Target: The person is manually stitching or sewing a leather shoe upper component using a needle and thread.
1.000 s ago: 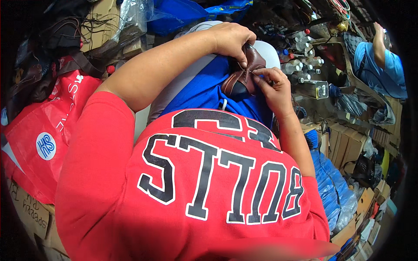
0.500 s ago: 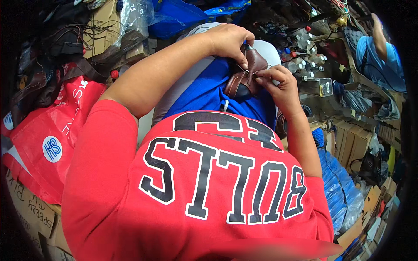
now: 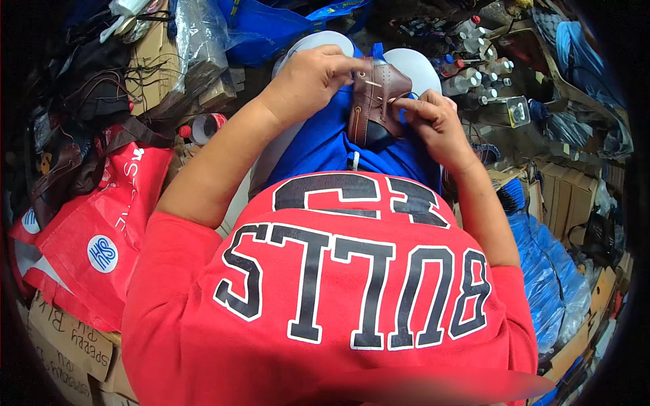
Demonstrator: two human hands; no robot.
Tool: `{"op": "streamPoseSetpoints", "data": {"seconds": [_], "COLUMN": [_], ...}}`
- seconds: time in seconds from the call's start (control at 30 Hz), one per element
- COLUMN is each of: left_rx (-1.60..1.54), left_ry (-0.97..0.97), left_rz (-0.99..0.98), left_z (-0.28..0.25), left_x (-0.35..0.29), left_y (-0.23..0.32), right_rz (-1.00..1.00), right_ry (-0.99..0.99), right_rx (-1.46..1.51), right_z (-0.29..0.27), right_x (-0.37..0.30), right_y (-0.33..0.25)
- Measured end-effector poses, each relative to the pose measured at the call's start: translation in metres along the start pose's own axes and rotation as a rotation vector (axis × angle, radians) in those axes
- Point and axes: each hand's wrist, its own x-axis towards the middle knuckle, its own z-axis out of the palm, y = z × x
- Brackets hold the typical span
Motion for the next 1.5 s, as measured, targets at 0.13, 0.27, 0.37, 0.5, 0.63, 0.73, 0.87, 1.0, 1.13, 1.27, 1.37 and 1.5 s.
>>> {"op": "streamPoseSetpoints", "data": {"seconds": [0.13,0.27,0.37,0.5,0.63,0.73,0.87,1.0,1.13,1.27,1.37,1.5], "left_rx": [0.084,0.218,0.227,0.256,0.299,0.311,0.215,0.016,-0.108,-0.161,-0.033,0.117], "left_ry": [0.027,-0.020,0.013,0.019,0.037,0.024,0.014,-0.075,-0.166,-0.274,-0.215,-0.112], "left_rz": [0.084,0.075,0.103,0.110,0.164,0.208,0.238,0.106,0.066,0.024,0.092,0.102], "left_z": [-0.004,-0.003,0.000,-0.001,-0.002,0.000,0.002,0.006,0.010,0.013,0.008,0.009], "left_x": [0.000,0.000,0.000,0.001,0.003,0.002,-0.001,0.000,0.014,0.034,0.018,0.001], "left_y": [-0.002,0.000,-0.003,-0.001,0.003,0.011,0.007,-0.017,-0.025,-0.027,-0.024,-0.015], "right_rz": [0.022,0.025,0.026,0.017,0.015,0.046,0.027,0.000,0.038,-0.035,-0.048,0.008], "right_ry": [-0.077,-0.093,-0.091,-0.103,-0.105,-0.128,-0.153,-0.148,-0.147,-0.052,-0.074,0.014], "right_rx": [0.196,0.149,0.177,0.153,0.172,0.260,0.231,0.265,0.324,0.243,0.080,0.135], "right_z": [-0.003,-0.002,0.000,-0.003,-0.002,-0.004,-0.005,0.000,0.005,0.008,0.004,0.009], "right_x": [0.012,0.018,0.020,0.022,0.021,0.021,0.020,0.021,0.025,0.029,0.021,0.004], "right_y": [0.009,0.017,0.016,0.016,0.019,0.017,0.019,0.023,0.027,0.027,0.023,0.015]}}
